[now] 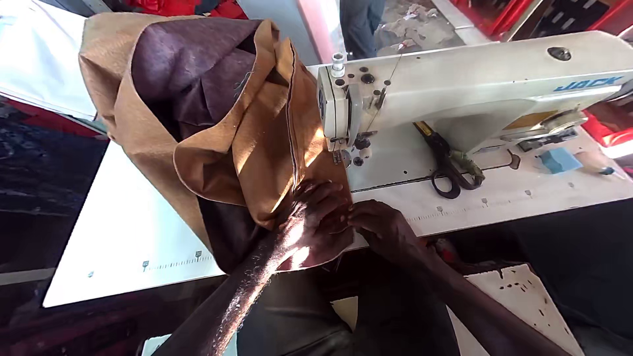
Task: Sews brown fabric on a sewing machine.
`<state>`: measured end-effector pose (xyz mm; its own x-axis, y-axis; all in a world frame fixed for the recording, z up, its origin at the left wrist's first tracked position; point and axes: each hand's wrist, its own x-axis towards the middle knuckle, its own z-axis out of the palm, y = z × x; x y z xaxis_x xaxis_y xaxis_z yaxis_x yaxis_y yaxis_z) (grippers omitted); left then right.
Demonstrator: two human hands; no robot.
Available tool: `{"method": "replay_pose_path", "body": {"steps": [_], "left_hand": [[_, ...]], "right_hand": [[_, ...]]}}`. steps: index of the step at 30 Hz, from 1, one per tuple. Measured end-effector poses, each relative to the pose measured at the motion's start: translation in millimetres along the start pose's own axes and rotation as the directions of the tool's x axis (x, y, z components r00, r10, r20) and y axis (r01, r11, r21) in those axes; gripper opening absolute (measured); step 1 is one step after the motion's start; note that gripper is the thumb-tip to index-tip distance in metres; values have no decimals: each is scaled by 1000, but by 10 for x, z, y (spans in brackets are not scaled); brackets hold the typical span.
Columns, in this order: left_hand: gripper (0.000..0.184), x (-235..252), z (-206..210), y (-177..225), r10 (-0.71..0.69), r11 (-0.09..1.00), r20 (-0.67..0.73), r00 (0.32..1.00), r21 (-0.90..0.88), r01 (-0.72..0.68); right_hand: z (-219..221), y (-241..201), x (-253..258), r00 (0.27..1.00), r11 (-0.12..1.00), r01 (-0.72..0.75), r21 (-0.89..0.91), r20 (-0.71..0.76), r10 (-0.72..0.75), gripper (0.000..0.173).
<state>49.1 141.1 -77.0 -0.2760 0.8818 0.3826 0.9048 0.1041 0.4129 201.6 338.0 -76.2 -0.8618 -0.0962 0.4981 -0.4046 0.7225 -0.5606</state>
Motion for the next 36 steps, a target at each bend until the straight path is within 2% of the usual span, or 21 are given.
{"method": "replay_pose_path", "body": {"steps": [5,12,17,20,27,36], "left_hand": [[40,90,-30,-139,24,1000,-29,999,5,-24],[39,173,-111,-182,-21,1000,-12,1000,16,22],[39,224,-112,-267,13,999,-49,999,35,-11],[38,293,-173,-279,-22,999,-24,999,44,23],[40,408,-179,-490,-24,998,-38,999,49,26],[37,571,-295,-575,-41,996,-22,999,80,42]], "right_hand": [[-2,73,108,1000,1000,-28,2,9,28,14],[6,139,200,999,999,-35,28,13,34,13],[13,192,264,999,999,-40,17,17,40,13],[8,243,338,1000,999,-28,20,7,28,14],[25,372,495,999,999,-40,12,-7,40,15],[55,453,650,993,993,-112,-48,-40,110,18]]}}
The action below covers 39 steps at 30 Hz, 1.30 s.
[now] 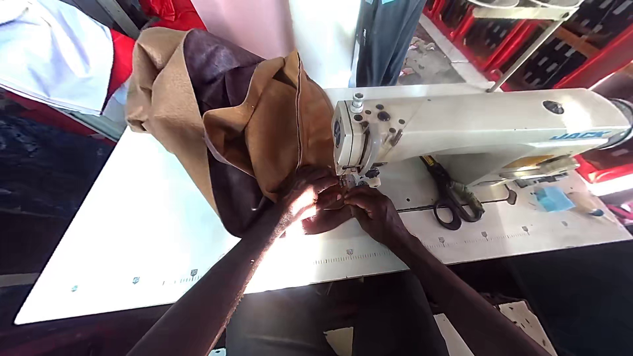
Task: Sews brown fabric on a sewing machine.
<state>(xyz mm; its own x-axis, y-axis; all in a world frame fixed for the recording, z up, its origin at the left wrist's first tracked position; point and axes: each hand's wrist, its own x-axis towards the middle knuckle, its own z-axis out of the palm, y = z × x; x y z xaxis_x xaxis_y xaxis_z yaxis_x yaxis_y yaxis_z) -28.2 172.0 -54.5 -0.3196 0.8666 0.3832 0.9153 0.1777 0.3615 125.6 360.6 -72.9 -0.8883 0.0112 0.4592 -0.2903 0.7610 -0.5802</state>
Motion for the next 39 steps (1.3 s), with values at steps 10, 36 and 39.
{"method": "replay_pose_path", "body": {"steps": [10,36,39], "left_hand": [[33,96,63,-133,100,982,-43,994,168,-91],[29,-84,256,-61,62,997,-127,990,55,-56],[30,-77,290,-117,52,997,-125,991,67,-44]], "right_hand": [[8,-53,-38,1000,992,-11,-127,-18,9,26],[116,-155,11,992,871,-109,-479,4,126,36],[64,-117,-23,991,934,-134,-332,-24,133,41]]}}
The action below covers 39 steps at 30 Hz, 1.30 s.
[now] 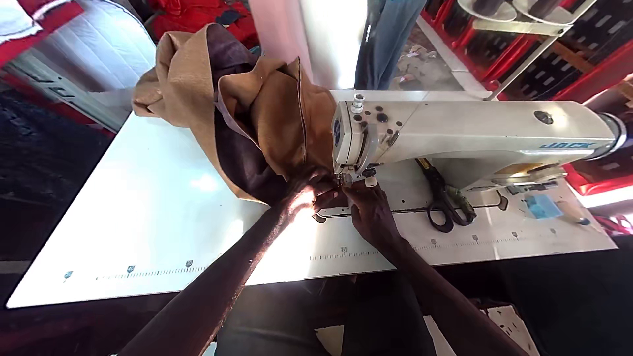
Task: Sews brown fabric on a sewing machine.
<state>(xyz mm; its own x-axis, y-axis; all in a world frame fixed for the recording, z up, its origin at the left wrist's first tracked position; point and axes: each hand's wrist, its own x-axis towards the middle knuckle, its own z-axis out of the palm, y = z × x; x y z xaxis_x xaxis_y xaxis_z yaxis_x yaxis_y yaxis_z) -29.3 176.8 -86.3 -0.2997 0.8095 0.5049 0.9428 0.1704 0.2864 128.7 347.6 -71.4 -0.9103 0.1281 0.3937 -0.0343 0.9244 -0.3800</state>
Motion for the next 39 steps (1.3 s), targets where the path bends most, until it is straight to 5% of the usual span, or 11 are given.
{"method": "replay_pose_path", "body": {"steps": [3,7,9,12,19,24,30,35,39], "left_hand": [[30,37,13,-45,0,1000,0,1000,-3,0],[31,28,1,-47,1,1000,17,1000,-3,-1],[32,52,-9,-61,12,1000,23,1000,2,-12],[31,114,-28,-57,7,1000,20,1000,-24,-6],[30,126,-17,-90,27,998,17,1000,-58,-26],[29,154,-23,-108,43,999,-18,999,-34,-43],[30,142,-43,-152,56,998,8,998,-40,-56],[31,142,-34,-190,45,998,23,999,-48,-44],[30,190,-88,-251,95,993,44,994,-72,-92]], "right_hand": [[-347,246,-144,986,990,-74,117,-141,90,37],[-1035,961,-538,872,971,-236,-47,-451,190,30],[-1213,1305,-696,827,938,-317,-140,-525,201,41],[-1286,1602,-839,856,892,-369,-259,-469,218,56],[-1243,1668,-901,843,910,-332,-248,-511,168,59],[-1276,1617,-921,826,900,-369,-230,-525,205,30],[-1274,1645,-904,847,880,-416,-229,-451,283,21],[-1274,1605,-901,824,905,-365,-218,-529,205,50],[-1267,1608,-896,816,924,-332,-189,-549,181,53]]}}
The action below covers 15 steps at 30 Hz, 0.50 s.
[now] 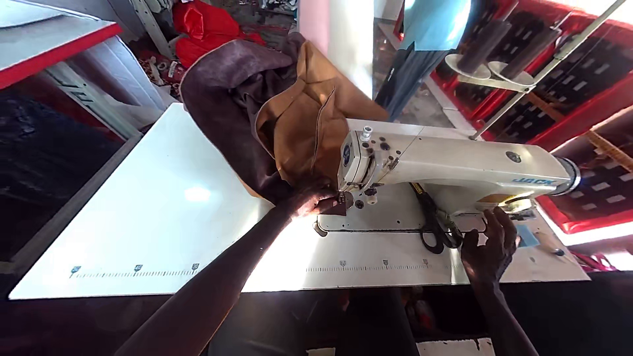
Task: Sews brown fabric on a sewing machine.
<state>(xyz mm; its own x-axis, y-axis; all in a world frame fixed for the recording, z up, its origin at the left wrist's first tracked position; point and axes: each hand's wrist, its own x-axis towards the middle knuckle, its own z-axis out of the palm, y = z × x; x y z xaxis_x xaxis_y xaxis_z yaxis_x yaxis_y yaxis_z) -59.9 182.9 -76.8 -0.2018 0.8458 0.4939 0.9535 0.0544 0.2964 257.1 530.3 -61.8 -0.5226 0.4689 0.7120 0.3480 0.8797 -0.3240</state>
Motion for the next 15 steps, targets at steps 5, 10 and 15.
{"method": "replay_pose_path", "body": {"steps": [5,10,15], "left_hand": [[33,79,-77,-133,90,996,40,995,11,-90],[34,90,-137,-76,-40,999,15,999,-15,40],[30,28,-111,53,-267,938,-57,962,-242,246]], "right_hand": [[11,5,22,1000,1000,7,10,-5,-7,55],[-36,-184,-33,995,994,67,85,-76,-60,47],[210,-1657,-350,928,841,140,523,226,-296,33]]}}
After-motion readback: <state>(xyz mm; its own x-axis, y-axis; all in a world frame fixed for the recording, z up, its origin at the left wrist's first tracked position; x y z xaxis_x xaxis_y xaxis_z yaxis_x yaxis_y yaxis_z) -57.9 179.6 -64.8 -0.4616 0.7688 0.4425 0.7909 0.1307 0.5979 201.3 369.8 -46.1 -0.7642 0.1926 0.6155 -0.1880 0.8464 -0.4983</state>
